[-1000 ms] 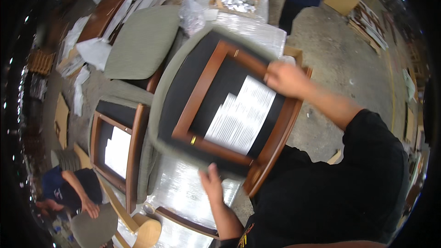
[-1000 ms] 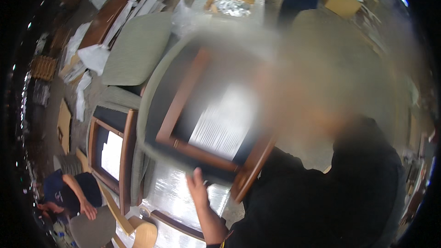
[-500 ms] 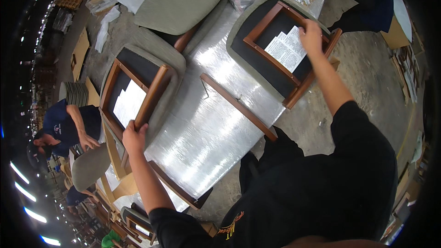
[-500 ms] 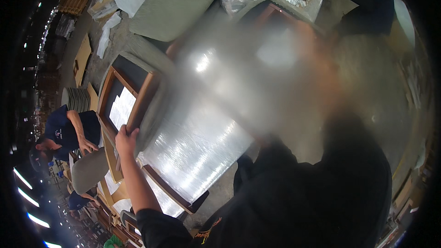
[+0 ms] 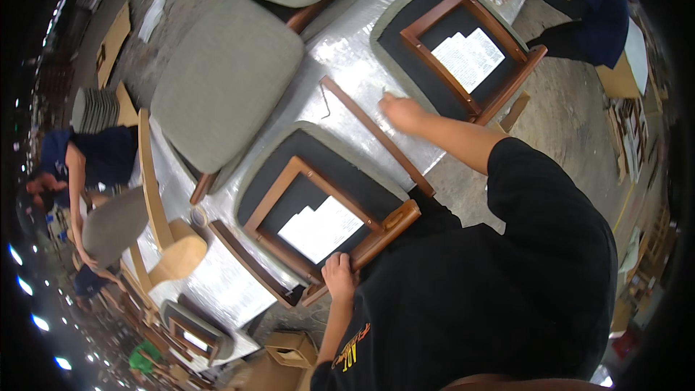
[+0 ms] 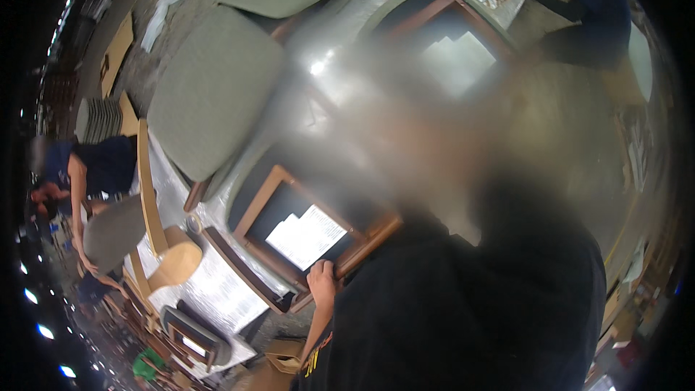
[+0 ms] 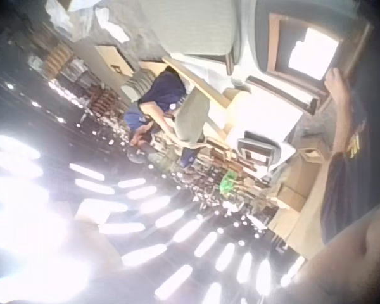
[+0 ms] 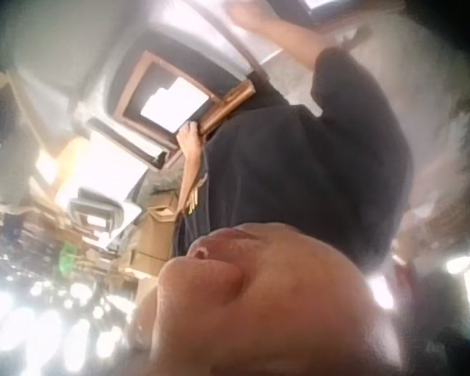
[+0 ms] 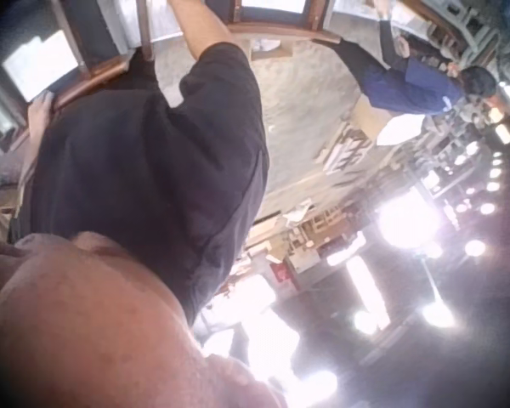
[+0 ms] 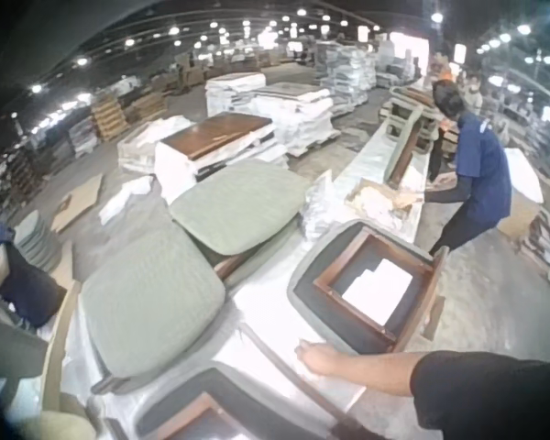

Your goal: The person assembles wooden chairs by attaching legs to the seat frames and securing them with screws. They repeatedly flip the chairs, align the legs, and tighten fasteners using a screwdriver. The process is repeated for multiple chairs on a workbench.

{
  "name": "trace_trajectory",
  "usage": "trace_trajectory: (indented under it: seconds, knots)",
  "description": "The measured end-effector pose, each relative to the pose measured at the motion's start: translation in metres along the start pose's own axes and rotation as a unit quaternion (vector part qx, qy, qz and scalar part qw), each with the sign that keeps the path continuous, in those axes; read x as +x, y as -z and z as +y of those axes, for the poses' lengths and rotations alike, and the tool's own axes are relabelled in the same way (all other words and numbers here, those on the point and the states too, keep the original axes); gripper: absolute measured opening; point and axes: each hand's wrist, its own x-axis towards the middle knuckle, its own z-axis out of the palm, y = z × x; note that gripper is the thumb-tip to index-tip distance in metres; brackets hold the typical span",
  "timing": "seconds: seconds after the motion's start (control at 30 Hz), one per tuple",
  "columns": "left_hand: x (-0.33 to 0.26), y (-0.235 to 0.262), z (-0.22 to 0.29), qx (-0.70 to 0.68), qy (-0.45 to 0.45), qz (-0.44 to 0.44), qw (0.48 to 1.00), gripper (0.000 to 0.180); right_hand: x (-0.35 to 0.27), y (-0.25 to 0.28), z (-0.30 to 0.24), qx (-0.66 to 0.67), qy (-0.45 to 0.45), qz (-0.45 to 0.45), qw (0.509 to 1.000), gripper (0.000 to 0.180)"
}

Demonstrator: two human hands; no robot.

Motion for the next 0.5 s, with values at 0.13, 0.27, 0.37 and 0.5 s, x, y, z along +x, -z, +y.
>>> trace_trajectory:
  seconds: [0.13, 0.27, 0.37, 0.5]
  knots:
    - [0.009, -0.012, -0.020, -0.027, -0.031, -0.015, 0.999, 0.051, -0.015, 0.063, -0.027, 0.104, -0.028, 0.113, 0.988, 0.010]
    - [0.023, 0.017, -0.044, -0.151, -0.043, -0.081, 0.984, 0.044, -0.033, 0.075, -0.120, 0.311, -0.008, 0.061, 0.948, 0.010]
    - [0.047, 0.043, -0.060, -0.282, -0.017, -0.055, 0.958, 0.040, -0.028, 0.053, -0.190, 0.291, 0.082, 0.114, 0.946, 0.011]
    - [0.098, 0.056, -0.073, -0.284, -0.035, 0.143, 0.947, 0.026, -0.021, 0.035, -0.229, 0.147, 0.072, 0.121, 0.979, 0.013]
